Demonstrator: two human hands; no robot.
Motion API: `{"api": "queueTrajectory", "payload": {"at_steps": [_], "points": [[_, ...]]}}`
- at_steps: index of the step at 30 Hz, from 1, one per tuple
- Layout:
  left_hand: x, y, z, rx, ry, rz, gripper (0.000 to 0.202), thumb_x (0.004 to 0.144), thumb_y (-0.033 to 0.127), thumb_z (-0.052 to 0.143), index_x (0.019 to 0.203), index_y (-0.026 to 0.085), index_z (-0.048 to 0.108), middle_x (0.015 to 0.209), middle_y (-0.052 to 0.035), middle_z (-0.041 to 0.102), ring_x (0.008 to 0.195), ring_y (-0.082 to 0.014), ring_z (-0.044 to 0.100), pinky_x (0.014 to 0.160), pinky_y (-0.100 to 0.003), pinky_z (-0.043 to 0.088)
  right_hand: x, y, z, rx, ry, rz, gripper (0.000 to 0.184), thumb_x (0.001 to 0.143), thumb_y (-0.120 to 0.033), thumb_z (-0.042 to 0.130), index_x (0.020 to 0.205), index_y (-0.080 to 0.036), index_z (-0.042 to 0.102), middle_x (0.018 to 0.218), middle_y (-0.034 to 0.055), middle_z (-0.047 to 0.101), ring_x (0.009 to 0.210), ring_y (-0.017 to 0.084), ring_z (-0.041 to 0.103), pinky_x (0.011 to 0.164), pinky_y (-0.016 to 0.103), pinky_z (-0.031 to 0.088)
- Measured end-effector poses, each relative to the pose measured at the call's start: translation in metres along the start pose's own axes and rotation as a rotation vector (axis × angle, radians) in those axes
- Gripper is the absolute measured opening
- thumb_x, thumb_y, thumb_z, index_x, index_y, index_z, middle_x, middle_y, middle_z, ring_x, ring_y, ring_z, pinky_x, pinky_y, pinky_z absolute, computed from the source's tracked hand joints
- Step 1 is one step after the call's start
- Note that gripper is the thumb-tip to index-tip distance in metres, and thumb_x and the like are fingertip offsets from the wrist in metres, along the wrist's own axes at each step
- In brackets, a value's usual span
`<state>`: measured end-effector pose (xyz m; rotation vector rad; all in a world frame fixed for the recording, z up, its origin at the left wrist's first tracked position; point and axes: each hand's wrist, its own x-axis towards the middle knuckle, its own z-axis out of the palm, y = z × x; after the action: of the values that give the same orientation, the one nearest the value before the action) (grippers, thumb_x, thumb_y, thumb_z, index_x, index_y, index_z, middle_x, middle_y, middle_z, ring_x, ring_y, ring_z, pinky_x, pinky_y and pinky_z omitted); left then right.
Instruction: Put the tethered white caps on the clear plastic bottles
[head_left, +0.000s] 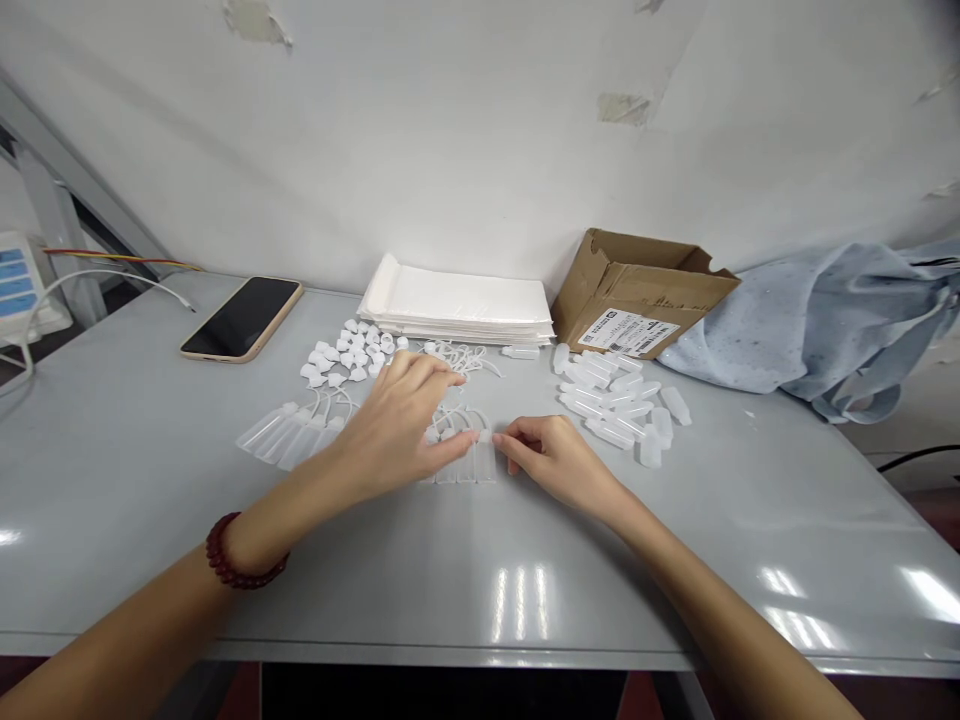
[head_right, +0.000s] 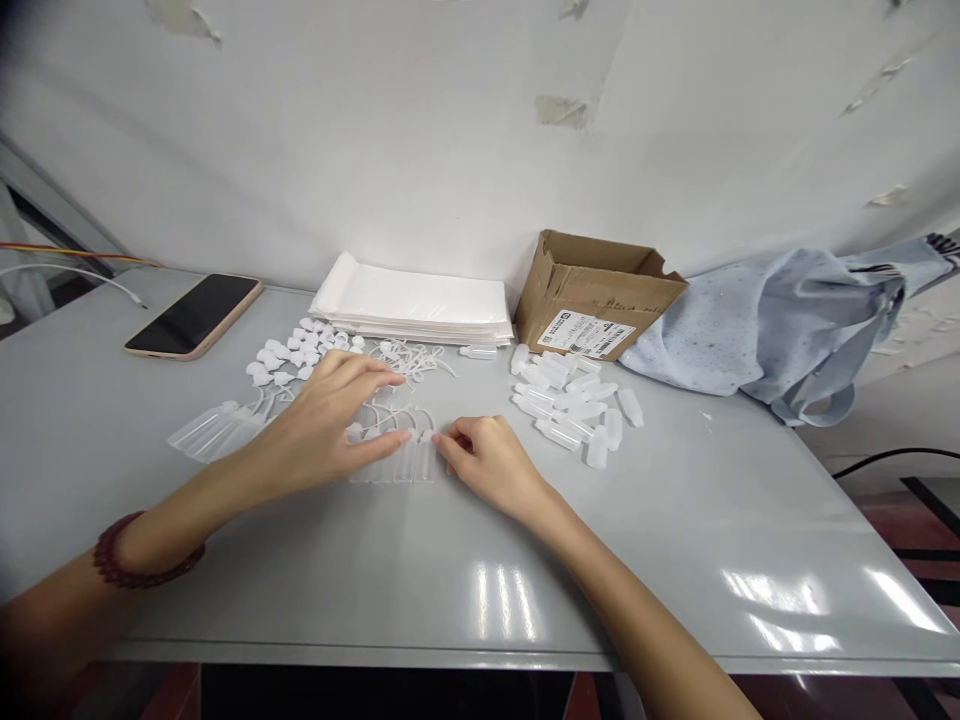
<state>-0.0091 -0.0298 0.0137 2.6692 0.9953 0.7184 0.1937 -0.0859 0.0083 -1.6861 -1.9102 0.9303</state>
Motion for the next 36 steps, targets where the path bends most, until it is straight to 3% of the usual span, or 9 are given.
{"api": "queueTrajectory", "payload": {"at_steps": [5, 10, 12, 18, 26, 31, 36], "points": [[0.003, -0.008, 0.000, -0.010, 0.129, -0.150, 0.025, 0.088, 0.027, 0.046, 0.105, 0.015, 0.060, 0.104, -0.0099, 0.061, 0.104, -0.0280, 0.045, 0.082, -0.044, 0.047, 0.003, 0.011, -0.016, -0.043, 0.110, 0.043, 0.031, 0.087, -0.032, 0.049, 0.062, -0.018, 0.059, 0.056, -0.0008, 0.061, 0.049, 0.012, 0.047, 0.051, 0.025, 0.033], [0.005, -0.026, 0.003, 0.024, 0.120, -0.209, 0.026, 0.087, 0.024, 0.042, 0.097, 0.016, 0.064, 0.099, -0.0095, 0.062, 0.100, -0.0290, 0.046, 0.079, -0.045, 0.047, 0.011, 0.037, -0.037, -0.301, 0.436, 0.072, 0.016, 0.083, -0.023, 0.049, 0.077, -0.017, 0.064, 0.075, 0.0047, 0.068, 0.061, 0.017, 0.054, 0.060, 0.029, 0.036], [0.006, -0.032, 0.005, 0.041, 0.105, -0.208, 0.027, 0.086, 0.023, 0.041, 0.095, 0.016, 0.066, 0.098, -0.0092, 0.063, 0.099, -0.0293, 0.046, 0.083, -0.047, 0.045, 0.013, 0.047, -0.044, -0.409, 0.492, 0.085, 0.016, 0.082, -0.018, 0.049, 0.081, -0.017, 0.065, 0.082, 0.0061, 0.069, 0.067, 0.019, 0.056, 0.061, 0.029, 0.036], [0.007, -0.045, 0.010, 0.056, 0.064, -0.242, 0.031, 0.086, 0.025, 0.041, 0.097, 0.014, 0.067, 0.097, -0.0099, 0.064, 0.101, -0.0299, 0.046, 0.083, -0.046, 0.044, 0.013, 0.056, -0.055, -0.531, 0.406, 0.161, 0.015, 0.082, -0.017, 0.052, 0.085, -0.018, 0.067, 0.089, 0.0056, 0.070, 0.073, 0.020, 0.057, 0.060, 0.029, 0.035], [0.009, -0.061, 0.017, 0.100, 0.068, -0.187, 0.036, 0.089, 0.027, 0.040, 0.109, 0.011, 0.066, 0.107, -0.0129, 0.061, 0.103, -0.0301, 0.043, 0.092, -0.048, 0.040, 0.009, 0.046, -0.059, -0.502, 0.332, 0.218, 0.014, 0.083, -0.025, 0.057, 0.091, -0.020, 0.068, 0.087, 0.0032, 0.070, 0.073, 0.019, 0.058, 0.057, 0.028, 0.034], [0.015, -0.066, 0.020, 0.128, 0.054, -0.154, 0.037, 0.090, 0.027, 0.040, 0.115, 0.011, 0.064, 0.113, -0.0137, 0.060, 0.106, -0.0308, 0.040, 0.093, -0.050, 0.040, 0.004, 0.044, -0.067, -0.496, 0.278, 0.207, 0.014, 0.080, -0.032, 0.061, 0.087, -0.021, 0.066, 0.087, 0.0015, 0.071, 0.072, 0.018, 0.058, 0.056, 0.027, 0.035], [0.023, -0.065, 0.022, 0.212, 0.066, -0.102, 0.037, 0.091, 0.022, 0.039, 0.115, 0.010, 0.065, 0.113, -0.0150, 0.059, 0.105, -0.0311, 0.040, 0.094, -0.049, 0.039, 0.001, 0.047, -0.071, -0.531, 0.230, 0.206, 0.021, 0.077, -0.033, 0.065, 0.094, -0.022, 0.065, 0.094, 0.0006, 0.070, 0.078, 0.020, 0.060, 0.058, 0.028, 0.038]]}}
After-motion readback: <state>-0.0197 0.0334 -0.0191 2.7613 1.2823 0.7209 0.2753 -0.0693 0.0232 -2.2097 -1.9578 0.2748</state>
